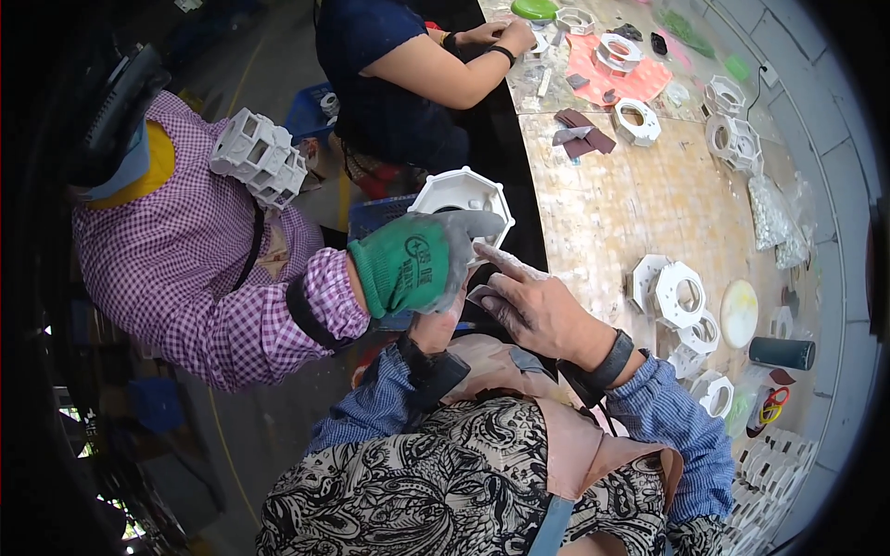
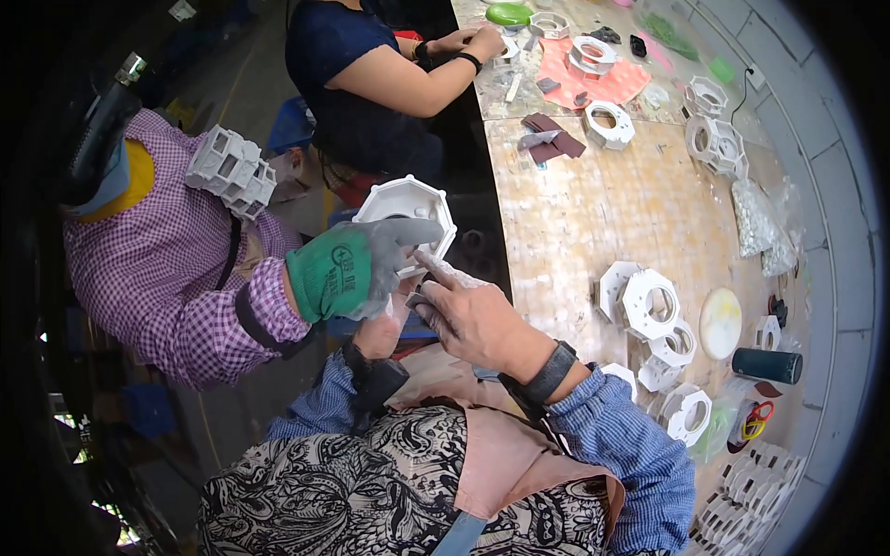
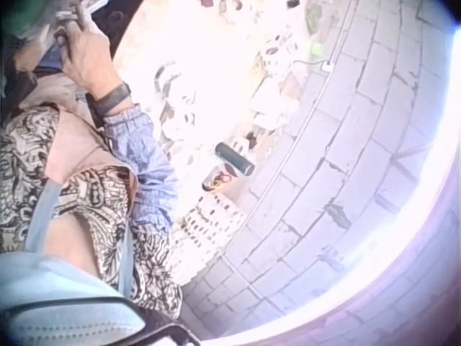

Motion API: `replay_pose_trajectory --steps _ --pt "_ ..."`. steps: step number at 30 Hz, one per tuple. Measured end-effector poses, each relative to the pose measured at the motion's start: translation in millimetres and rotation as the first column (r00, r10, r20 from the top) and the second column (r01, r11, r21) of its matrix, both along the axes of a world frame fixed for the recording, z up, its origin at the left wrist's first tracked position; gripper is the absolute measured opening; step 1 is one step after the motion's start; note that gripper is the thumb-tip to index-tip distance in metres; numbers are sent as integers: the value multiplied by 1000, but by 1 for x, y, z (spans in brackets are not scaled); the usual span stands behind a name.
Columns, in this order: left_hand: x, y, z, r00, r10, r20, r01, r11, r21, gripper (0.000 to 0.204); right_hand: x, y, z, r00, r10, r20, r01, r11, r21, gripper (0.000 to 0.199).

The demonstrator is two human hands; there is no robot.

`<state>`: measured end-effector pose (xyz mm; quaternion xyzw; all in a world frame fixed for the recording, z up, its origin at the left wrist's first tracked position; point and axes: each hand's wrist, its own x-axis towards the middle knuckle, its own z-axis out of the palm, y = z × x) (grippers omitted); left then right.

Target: Sanding and inspecting white octagonal plastic components at a factory workbench.

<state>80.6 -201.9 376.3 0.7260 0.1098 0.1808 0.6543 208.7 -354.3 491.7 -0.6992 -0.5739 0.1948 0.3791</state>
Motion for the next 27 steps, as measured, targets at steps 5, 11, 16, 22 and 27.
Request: replay_pose_trajectory --steps 5,11,16,22,27 --pt "0 -4 -18 996 87 15 -78 946 -315 40 -2 -2 -8 999 -10 45 8 999 39 14" --pt "2 -6 -9 996 83 -34 -85 995 -54 36 -5 -11 -3 999 -13 34 12 999 32 12" --pt "25 -29 22 967 236 99 -96 693 -714 38 -2 -32 -15 993 -34 110 15 986 164 9" --pt "52 -30 48 979 104 176 64 659 -750 23 8 -60 -14 968 -249 -42 252 954 164 9" --pt "62 -31 54 982 50 183 109 641 -760 8 13 -68 -19 921 -388 -26 386 903 190 9"
